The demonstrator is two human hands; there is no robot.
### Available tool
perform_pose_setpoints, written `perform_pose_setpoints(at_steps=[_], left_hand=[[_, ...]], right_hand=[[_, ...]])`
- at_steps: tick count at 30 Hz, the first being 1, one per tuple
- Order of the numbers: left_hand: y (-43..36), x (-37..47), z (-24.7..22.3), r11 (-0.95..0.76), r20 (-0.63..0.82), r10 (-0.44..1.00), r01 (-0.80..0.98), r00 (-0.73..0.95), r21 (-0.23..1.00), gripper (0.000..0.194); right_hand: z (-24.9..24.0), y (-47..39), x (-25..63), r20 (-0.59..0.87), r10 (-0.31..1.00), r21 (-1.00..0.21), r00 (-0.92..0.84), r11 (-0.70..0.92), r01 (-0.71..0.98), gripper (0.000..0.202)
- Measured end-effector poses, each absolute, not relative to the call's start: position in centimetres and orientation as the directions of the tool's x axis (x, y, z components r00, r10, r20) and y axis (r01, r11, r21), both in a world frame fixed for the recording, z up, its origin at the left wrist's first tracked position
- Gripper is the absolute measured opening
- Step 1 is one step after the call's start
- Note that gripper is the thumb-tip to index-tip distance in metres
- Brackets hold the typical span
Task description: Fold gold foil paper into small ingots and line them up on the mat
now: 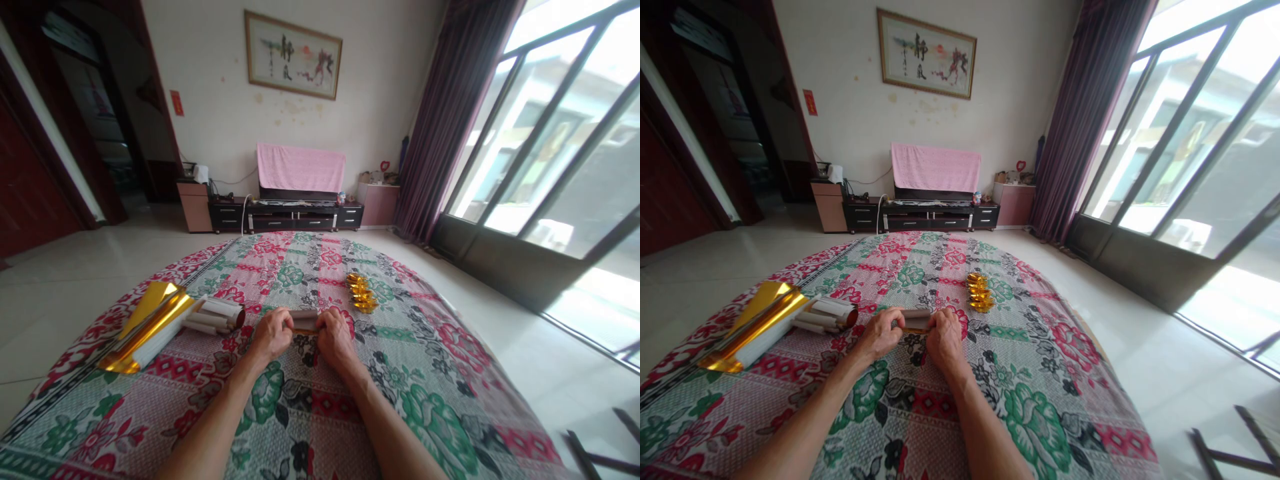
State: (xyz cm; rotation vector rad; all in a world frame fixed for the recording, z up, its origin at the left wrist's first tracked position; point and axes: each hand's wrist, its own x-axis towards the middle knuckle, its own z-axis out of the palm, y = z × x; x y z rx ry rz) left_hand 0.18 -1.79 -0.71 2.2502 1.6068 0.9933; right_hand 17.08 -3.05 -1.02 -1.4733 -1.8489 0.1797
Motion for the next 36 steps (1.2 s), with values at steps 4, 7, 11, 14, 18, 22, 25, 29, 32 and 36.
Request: perform_pose_setpoints(at_steps=[4,7,11,14,18,22,25,29,32,36], left_hand=[[-1.9,0.0,-0.6,-0.388,0.391,0.901,0.75,0.187,0.535,0.02],[-2.0,0.0,-0.5,-0.392,0.4,0.898,0.745,0.183,0.54,0.019],[-2.2,0.0,-0.3,-0.401,0.423,0.889,0.746,0.178,0.531,0.023],[-2.3,0.0,-0.3,-0.439,0.425,0.877,0.732,0.223,0.521,0.033],[-2.1,0.0,-0.6,-0.479,0.404,0.864,0.737,0.3,0.476,0.033],[-2.0,0.0,-1.0,-0.479,0.399,0.863,0.752,0.31,0.453,0.021],[-2.0,0.2,-0.9,-0.491,0.425,0.853,0.744,0.303,0.454,0.018],[-2.2,0.3,-0.8,-0.508,0.457,0.841,0.716,0.29,0.479,0.021],[-2.0,0.2,-0.9,-0.504,0.461,0.843,0.71,0.278,0.492,0.02],[-1.6,0.0,-1.2,-0.507,0.452,0.843,0.711,0.292,0.488,0.021]], right_hand=[[-0.5,-3.5,17.0,0.473,0.881,-0.568,-0.002,0.306,0.764,0.025],[-0.4,-3.6,16.9,0.504,0.861,-0.597,0.065,0.293,0.746,0.026],[-0.5,-3.5,16.9,0.55,0.835,-0.594,0.018,0.376,0.712,0.038],[-0.6,-3.2,17.0,0.545,0.837,-0.568,-0.049,0.412,0.713,0.022],[-0.6,-2.9,17.1,0.536,0.843,-0.562,-0.038,0.39,0.729,0.014],[-0.5,-2.9,17.0,0.534,0.846,-0.559,0.01,0.344,0.754,0.016],[-0.3,-3.0,16.9,0.521,0.852,-0.567,0.055,0.298,0.768,0.019],[-0.3,-2.9,16.8,0.502,0.862,-0.578,0.066,0.277,0.768,0.02],[-0.2,-3.0,16.9,0.5,0.866,-0.558,0.018,0.306,0.771,0.015],[0.1,-3.5,16.9,0.514,0.851,-0.559,-0.107,0.427,0.711,0.016]])
